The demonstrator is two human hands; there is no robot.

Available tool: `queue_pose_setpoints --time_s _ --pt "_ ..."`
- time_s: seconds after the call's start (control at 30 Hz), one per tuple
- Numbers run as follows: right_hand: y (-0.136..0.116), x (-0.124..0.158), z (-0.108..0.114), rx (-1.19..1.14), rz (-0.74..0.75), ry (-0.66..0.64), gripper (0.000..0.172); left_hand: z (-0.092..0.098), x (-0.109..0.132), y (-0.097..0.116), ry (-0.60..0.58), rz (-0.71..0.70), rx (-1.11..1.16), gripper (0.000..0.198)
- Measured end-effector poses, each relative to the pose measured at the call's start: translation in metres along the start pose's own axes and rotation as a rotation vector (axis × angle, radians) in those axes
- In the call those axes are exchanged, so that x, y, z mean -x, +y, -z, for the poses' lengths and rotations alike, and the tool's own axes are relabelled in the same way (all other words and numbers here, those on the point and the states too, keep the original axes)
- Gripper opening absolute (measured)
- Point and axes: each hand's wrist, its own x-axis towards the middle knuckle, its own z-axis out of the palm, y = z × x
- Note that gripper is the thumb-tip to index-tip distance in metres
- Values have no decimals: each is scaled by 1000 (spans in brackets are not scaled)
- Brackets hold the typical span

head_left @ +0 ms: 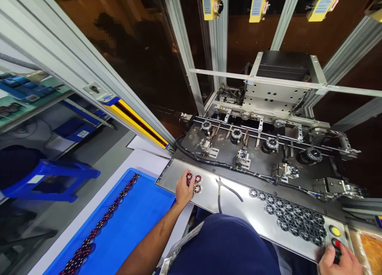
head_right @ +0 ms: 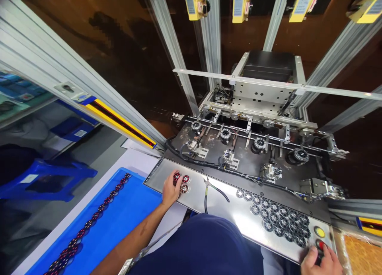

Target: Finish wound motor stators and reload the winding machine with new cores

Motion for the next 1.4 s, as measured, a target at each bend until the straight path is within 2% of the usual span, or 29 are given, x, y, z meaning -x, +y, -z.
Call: queue_pose_setpoints --time_s 0.23,1.4 --pt "6 9 -5 113 25 52 54 0 0 -2 -14 2 7 50" --pt "4 9 -4 107 12 55 51 0 0 0 -7 -14 -11 49"
